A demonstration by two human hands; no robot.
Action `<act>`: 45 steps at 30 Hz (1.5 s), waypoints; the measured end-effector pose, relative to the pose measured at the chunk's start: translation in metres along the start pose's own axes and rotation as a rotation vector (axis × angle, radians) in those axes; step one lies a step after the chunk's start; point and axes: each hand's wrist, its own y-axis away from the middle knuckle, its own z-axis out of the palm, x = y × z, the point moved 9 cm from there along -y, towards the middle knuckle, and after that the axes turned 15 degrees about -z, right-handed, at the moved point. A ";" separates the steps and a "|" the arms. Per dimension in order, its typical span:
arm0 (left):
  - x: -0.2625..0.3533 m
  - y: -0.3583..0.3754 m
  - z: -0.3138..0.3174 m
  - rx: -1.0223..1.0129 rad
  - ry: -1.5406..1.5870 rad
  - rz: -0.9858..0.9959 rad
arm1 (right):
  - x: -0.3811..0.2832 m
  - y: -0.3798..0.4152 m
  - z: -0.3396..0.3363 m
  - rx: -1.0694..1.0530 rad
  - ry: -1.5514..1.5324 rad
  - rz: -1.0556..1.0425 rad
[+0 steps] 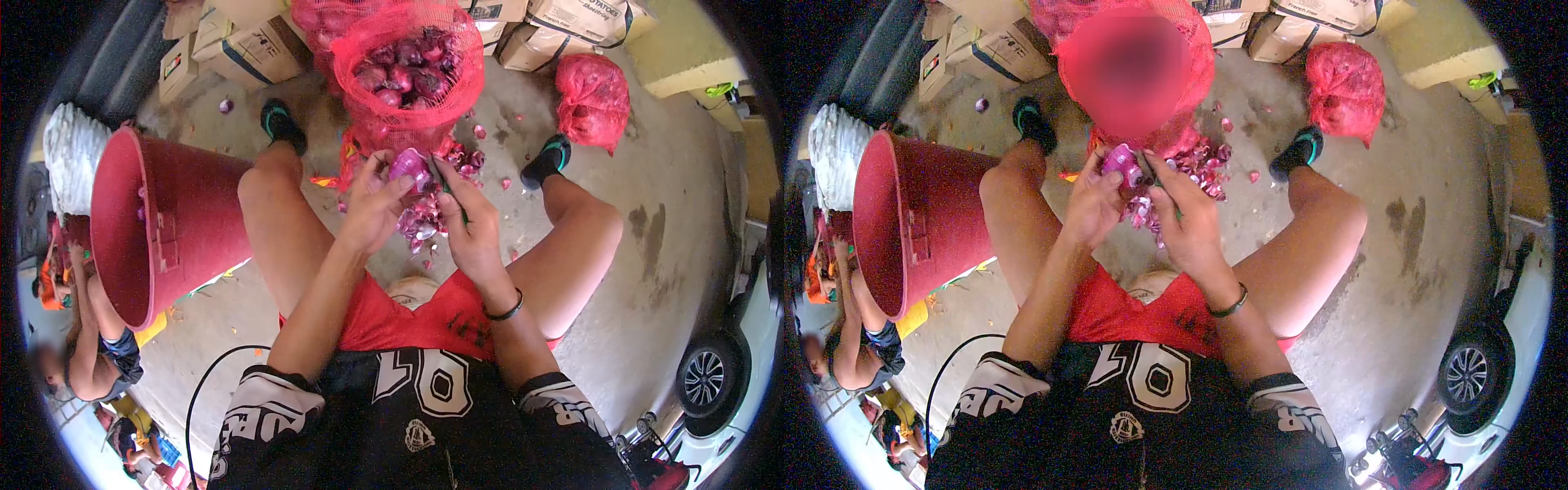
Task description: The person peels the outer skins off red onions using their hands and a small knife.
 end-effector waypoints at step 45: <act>-0.007 0.014 0.012 -0.103 -0.343 -0.214 | 0.024 0.010 -0.041 0.103 0.302 0.172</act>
